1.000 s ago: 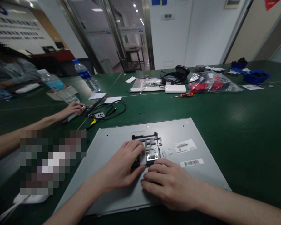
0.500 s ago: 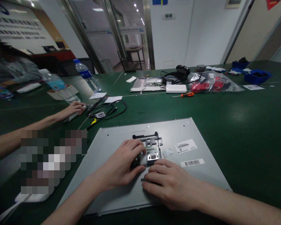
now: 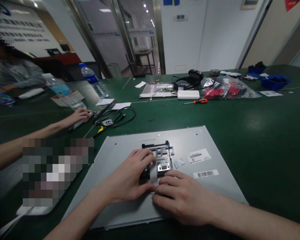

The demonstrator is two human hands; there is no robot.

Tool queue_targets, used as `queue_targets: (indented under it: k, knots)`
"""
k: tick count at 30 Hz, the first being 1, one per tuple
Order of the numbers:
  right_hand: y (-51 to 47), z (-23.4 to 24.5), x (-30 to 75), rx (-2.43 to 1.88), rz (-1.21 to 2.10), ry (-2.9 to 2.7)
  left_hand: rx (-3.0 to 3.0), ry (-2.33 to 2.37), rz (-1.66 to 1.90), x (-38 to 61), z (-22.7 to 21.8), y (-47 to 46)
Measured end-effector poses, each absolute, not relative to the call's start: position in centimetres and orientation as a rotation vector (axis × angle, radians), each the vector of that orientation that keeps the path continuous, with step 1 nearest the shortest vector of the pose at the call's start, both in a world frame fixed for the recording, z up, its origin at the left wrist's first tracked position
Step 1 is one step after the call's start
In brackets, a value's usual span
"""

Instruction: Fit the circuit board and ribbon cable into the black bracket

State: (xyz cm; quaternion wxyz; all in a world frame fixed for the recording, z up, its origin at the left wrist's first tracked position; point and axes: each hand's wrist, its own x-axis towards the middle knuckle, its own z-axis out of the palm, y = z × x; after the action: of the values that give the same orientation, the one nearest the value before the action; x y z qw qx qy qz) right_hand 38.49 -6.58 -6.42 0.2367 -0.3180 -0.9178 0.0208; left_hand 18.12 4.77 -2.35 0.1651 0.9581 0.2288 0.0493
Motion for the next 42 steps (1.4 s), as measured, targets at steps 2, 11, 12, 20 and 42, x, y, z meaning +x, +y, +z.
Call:
queue_targets:
  k: [2,11,12,20,42]
  knots:
    - [-6.62,-6.40,38.50,-0.872,0.071,-2.526,2.720,0.658,0.127,18.13,-2.26,4.76]
    - [-6.74,-6.53,38.61,-0.842,0.038,-2.511,2.711,0.630,0.125,17.87,-2.15,4.99]
    - [-6.77,-6.58,38.63,-0.833,0.034,-2.505,2.710,0.626,0.127,17.85,-2.14,5.03]
    - [-7.02,-6.44,38.84,-0.821,0.012,-2.487,2.702,0.618,0.171,17.84,-2.04,5.23]
    - [-6.79,-6.48,38.86,-0.801,-0.008,-2.474,2.741,0.592,0.325,17.93,-2.60,5.39]
